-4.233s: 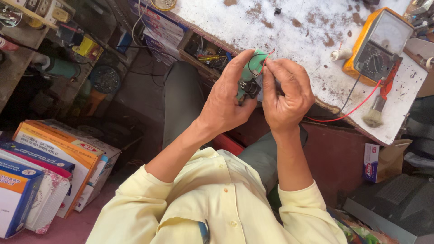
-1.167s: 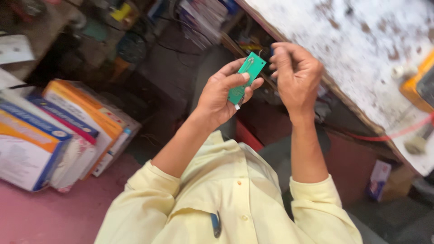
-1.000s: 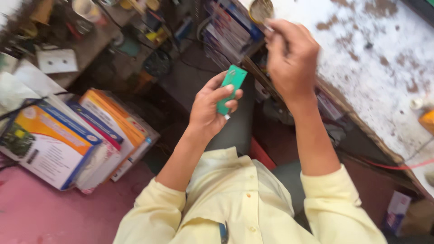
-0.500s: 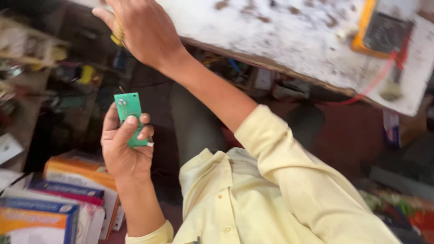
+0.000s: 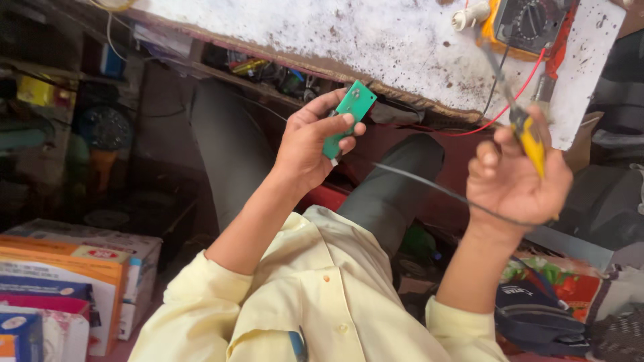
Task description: The person solders a small green circuit board using a soldering iron, then tests it with a multimeter. They also use pliers to trim wires and connect test leads to a larger black electronic component.
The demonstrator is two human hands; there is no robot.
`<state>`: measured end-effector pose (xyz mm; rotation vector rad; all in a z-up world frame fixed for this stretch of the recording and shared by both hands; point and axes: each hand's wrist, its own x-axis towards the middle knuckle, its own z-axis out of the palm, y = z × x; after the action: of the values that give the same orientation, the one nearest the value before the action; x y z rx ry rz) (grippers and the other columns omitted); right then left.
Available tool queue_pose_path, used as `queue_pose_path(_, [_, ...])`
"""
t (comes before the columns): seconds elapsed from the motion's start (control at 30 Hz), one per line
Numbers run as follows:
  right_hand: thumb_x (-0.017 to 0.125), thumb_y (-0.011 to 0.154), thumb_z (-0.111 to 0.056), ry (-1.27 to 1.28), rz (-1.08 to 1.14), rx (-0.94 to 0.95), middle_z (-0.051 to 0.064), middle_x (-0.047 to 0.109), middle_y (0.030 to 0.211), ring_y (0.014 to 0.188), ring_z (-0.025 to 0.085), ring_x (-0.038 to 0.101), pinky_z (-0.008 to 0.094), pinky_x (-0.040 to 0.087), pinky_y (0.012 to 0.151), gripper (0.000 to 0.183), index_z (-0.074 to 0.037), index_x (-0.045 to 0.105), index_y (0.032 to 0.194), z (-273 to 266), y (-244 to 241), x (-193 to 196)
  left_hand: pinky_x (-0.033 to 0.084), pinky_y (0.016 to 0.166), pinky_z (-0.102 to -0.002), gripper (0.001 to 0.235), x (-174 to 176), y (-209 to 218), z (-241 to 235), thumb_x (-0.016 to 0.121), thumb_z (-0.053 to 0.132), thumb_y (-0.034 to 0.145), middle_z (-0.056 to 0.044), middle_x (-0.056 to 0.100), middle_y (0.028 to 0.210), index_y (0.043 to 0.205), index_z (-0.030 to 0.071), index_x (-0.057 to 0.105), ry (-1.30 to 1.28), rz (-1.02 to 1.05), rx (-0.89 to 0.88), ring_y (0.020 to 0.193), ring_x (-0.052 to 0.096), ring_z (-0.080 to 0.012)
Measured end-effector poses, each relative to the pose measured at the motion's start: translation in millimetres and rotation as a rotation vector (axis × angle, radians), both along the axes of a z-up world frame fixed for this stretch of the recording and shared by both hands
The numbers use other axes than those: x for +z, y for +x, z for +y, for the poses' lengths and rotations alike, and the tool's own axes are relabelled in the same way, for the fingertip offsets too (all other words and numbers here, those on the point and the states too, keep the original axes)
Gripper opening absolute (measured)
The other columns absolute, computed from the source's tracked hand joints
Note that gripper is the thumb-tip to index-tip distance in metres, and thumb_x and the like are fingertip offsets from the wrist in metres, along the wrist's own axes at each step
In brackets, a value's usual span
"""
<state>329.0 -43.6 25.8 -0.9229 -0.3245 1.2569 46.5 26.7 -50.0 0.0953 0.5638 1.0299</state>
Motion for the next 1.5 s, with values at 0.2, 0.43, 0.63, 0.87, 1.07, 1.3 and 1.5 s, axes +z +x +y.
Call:
queue_pose_path(0.2, [0.067, 0.114, -0.015, 0.217, -0.543, 0.046, 0.016, 0.07, 0.098, 0.075, 0.019, 0.064, 0.027, 0.052, 0.066, 0.018, 0.002, 0.063, 0.12, -20, 4, -18, 0.054, 0.061, -0.028, 0.04, -9, 12, 5, 0.064, -0.009, 0.091, -0.015, 0.071, 0.104, 0.131, -0.006, 0.061, -0.059, 0.034, 0.017, 0.082, 0.072, -0.0211])
queue_pose_path(0.43, [0.074, 0.106, 0.005, 0.235, -1.108, 0.128, 0.014, 0.071, 0.101, 0.08, 0.014, 0.068, 0.023, 0.057, 0.076, 0.018, 0.006, 0.064, 0.121, -8, -26, -18, 0.054, 0.06, -0.027, 0.037, -8, 13, 5, 0.065, -0.009, 0.092, -0.015, 0.07, 0.102, 0.129, -0.004, 0.061, -0.121, -0.033, 0.01, 0.082, 0.07, -0.0206])
queue_pose_path(0.63, [0.072, 0.112, 0.006, 0.271, -1.228, 0.156, 0.016, 0.066, 0.106, 0.09, 0.016, 0.063, 0.025, 0.053, 0.086, 0.014, 0.012, 0.065, 0.122, -7, -23, -9, 0.053, 0.058, -0.026, 0.036, -7, 13, 8, 0.065, -0.008, 0.092, -0.014, 0.068, 0.102, 0.128, -0.004, 0.06, -0.171, -0.087, -0.014, 0.081, 0.069, -0.02])
queue_pose_path(0.87, [0.069, 0.109, -0.006, 0.24, -0.793, 0.035, 0.009, 0.063, 0.087, 0.06, 0.009, 0.053, 0.02, 0.042, 0.053, 0.015, 0.004, 0.062, 0.118, 0, -37, -2, 0.053, 0.057, -0.025, 0.04, -7, 11, 8, 0.064, -0.008, 0.092, -0.016, 0.066, 0.104, 0.131, -0.004, 0.058, -0.191, -0.123, -0.022, 0.083, 0.069, -0.0203])
queue_pose_path(1.07, [0.072, 0.106, -0.006, 0.197, -1.003, 0.204, 0.01, 0.07, 0.092, 0.071, 0.01, 0.064, 0.02, 0.053, 0.067, 0.021, 0.003, 0.061, 0.12, -11, -50, 9, 0.053, 0.056, -0.026, 0.041, -8, 14, 8, 0.064, -0.009, 0.09, -0.017, 0.068, 0.103, 0.13, -0.004, 0.058, -0.182, -0.08, -0.006, 0.081, 0.069, -0.0213])
queue_pose_path(1.3, [0.072, 0.107, 0.006, 0.235, -1.134, 0.196, 0.011, 0.07, 0.101, 0.087, 0.009, 0.066, 0.02, 0.054, 0.08, 0.014, 0.008, 0.068, 0.12, -7, -49, -4, 0.053, 0.058, -0.026, 0.039, -11, 15, 6, 0.064, -0.01, 0.091, -0.017, 0.069, 0.102, 0.13, -0.005, 0.059, -0.136, -0.025, 0.011, 0.081, 0.07, -0.0207])
queue_pose_path(1.5, [0.073, 0.107, 0.0, 0.217, -1.148, 0.136, 0.011, 0.072, 0.096, 0.076, 0.009, 0.065, 0.02, 0.053, 0.071, 0.016, 0.006, 0.067, 0.12, 14, -45, -8, 0.055, 0.059, -0.027, 0.036, -10, 18, 5, 0.064, -0.011, 0.089, -0.015, 0.071, 0.103, 0.125, -0.005, 0.063, -0.123, 0.005, 0.035, 0.08, 0.071, -0.0203])
